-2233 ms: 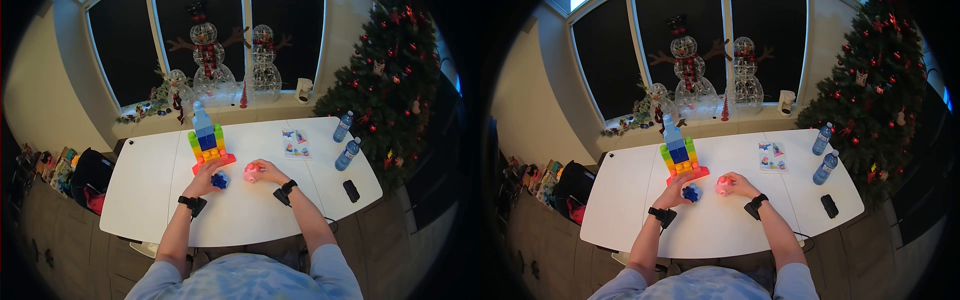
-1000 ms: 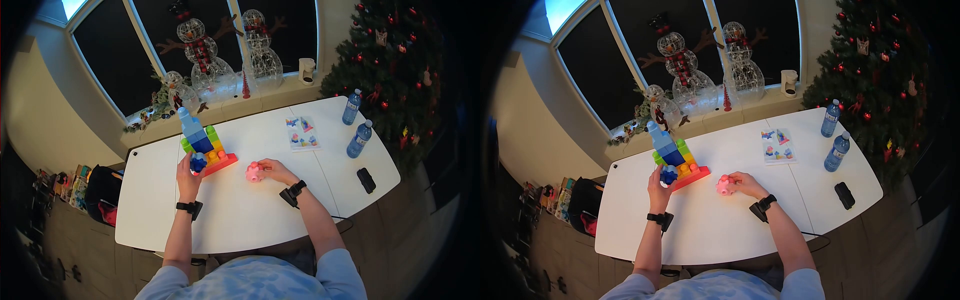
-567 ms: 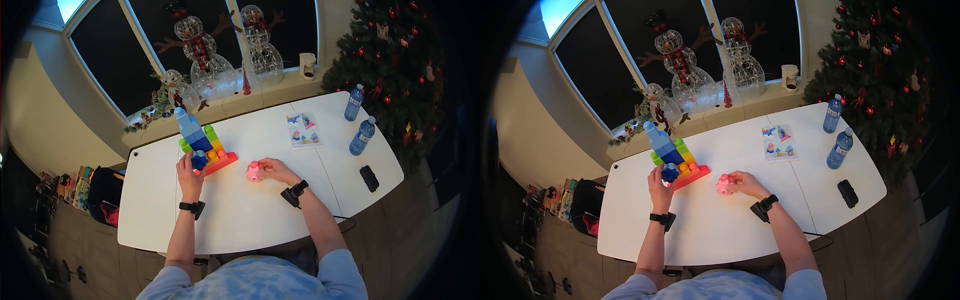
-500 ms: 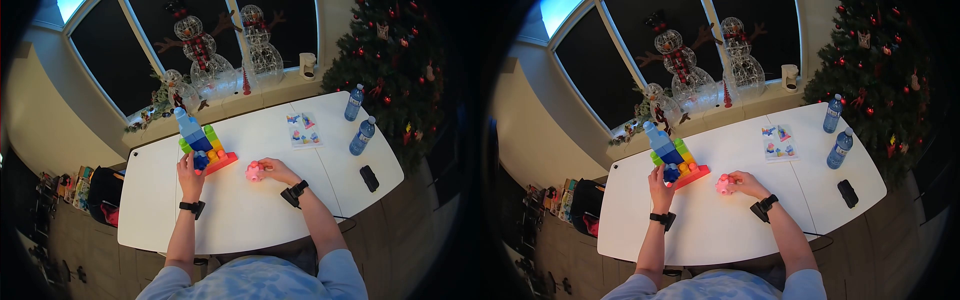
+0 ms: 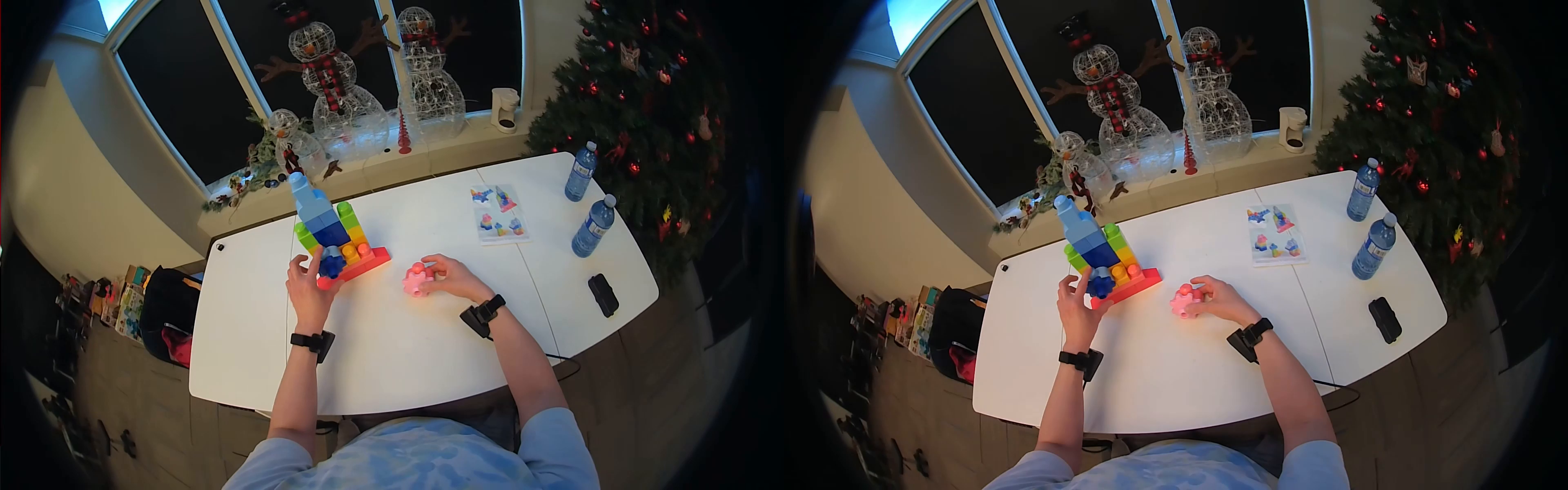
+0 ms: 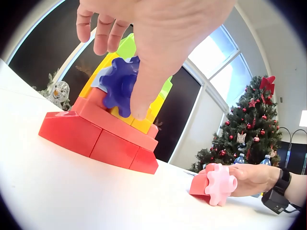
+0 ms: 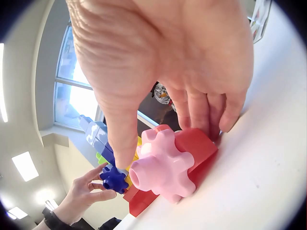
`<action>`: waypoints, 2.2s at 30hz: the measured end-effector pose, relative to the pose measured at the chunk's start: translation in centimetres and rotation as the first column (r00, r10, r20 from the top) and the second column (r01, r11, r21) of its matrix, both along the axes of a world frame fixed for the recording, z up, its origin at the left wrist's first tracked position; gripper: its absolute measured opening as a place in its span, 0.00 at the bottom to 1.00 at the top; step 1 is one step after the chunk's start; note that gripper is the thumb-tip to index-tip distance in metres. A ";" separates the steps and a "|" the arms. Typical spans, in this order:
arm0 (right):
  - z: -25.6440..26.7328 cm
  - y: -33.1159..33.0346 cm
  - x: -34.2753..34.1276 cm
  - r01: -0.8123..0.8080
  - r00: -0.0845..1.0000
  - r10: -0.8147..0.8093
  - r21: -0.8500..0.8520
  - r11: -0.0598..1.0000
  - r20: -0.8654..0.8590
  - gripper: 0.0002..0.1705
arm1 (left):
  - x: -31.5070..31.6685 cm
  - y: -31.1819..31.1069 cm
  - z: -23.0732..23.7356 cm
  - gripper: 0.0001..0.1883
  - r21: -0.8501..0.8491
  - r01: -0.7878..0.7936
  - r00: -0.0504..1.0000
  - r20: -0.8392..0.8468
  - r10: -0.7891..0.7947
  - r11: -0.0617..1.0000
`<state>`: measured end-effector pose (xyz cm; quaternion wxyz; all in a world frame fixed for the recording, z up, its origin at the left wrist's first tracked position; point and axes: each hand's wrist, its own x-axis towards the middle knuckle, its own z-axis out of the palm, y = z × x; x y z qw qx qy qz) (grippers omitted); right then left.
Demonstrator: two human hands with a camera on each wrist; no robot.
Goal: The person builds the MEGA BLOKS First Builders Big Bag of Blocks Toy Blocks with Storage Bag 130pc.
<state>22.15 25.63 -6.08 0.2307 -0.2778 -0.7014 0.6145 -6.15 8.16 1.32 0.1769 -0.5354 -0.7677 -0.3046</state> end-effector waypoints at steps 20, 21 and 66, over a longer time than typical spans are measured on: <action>5.2 -1.5 -3.7 -0.001 0.990 -0.059 0.420 0.908 0.130 0.43 | -2.3 -2.6 -1.9 0.60 -0.151 0.148 0.921 0.381 -0.081 0.977; 6.1 -1.8 -4.4 0.028 0.996 -0.062 0.446 0.895 0.061 0.44 | -2.4 -2.6 -2.3 0.61 -0.136 0.148 0.917 0.390 -0.084 0.980; 9.8 -2.6 -13.9 0.011 0.980 -0.172 0.844 0.536 0.097 0.22 | -2.1 -1.7 0.8 0.49 -0.061 0.206 0.887 0.433 -0.160 0.977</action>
